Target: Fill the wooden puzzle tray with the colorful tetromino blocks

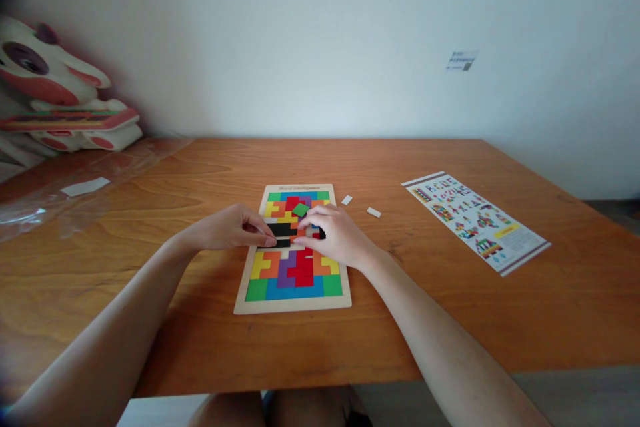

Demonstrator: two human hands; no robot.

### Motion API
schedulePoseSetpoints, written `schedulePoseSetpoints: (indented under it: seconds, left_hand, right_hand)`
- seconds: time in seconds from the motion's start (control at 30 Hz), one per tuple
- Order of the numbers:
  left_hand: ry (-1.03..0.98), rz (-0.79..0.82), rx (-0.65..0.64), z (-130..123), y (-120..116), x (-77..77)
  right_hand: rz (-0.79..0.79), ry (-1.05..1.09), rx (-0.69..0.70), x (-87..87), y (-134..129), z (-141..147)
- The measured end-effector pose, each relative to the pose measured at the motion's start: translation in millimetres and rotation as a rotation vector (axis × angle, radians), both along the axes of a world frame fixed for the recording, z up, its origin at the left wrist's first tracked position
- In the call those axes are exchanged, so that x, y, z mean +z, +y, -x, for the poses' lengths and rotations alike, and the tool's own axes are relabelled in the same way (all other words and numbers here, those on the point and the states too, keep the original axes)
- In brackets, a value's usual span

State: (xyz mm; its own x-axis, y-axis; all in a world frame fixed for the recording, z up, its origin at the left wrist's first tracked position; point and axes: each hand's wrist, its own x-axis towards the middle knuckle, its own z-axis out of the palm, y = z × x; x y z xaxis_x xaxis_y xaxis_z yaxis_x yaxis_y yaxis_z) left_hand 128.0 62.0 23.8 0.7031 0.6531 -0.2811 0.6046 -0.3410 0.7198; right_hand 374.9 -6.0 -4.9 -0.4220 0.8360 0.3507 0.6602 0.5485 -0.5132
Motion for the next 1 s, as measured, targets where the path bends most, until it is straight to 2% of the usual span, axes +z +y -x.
schedulePoseSetpoints:
  seconds: [0.1,0.3,0.63,0.83,0.93,1.0]
  left_hand:
    - [-0.003,0.001,-0.010,0.8,1.0,-1.8]
    - [0.010,0.004,0.008,1.4,1.5,-1.7]
    - [0.002,0.008,0.011,0.5,1.5,-0.8]
    - [-0.017,0.030,0.008,0.9,1.5,-1.4]
    - [-0.075,0.040,0.045,0.0,0.3,-0.6]
    - [-0.128,0.026,0.087,-1.4,-1.0,0.9]
  right_hand:
    - [0.035,0.033,0.012,4.8,0.0,-6.2]
    - [0.159,0.093,-0.050,9.5,0.3,-19.1]
    - [0.243,0.076,-0.035,11.8,-1.9,-19.3]
    - [0.109,0.145,-0.174,8.9,2.0,-23.1]
    - [0.025,0.186,-0.234,7.2,4.7,-25.8]
    - [0.035,0.175,-0.244,7.3,5.0,-26.8]
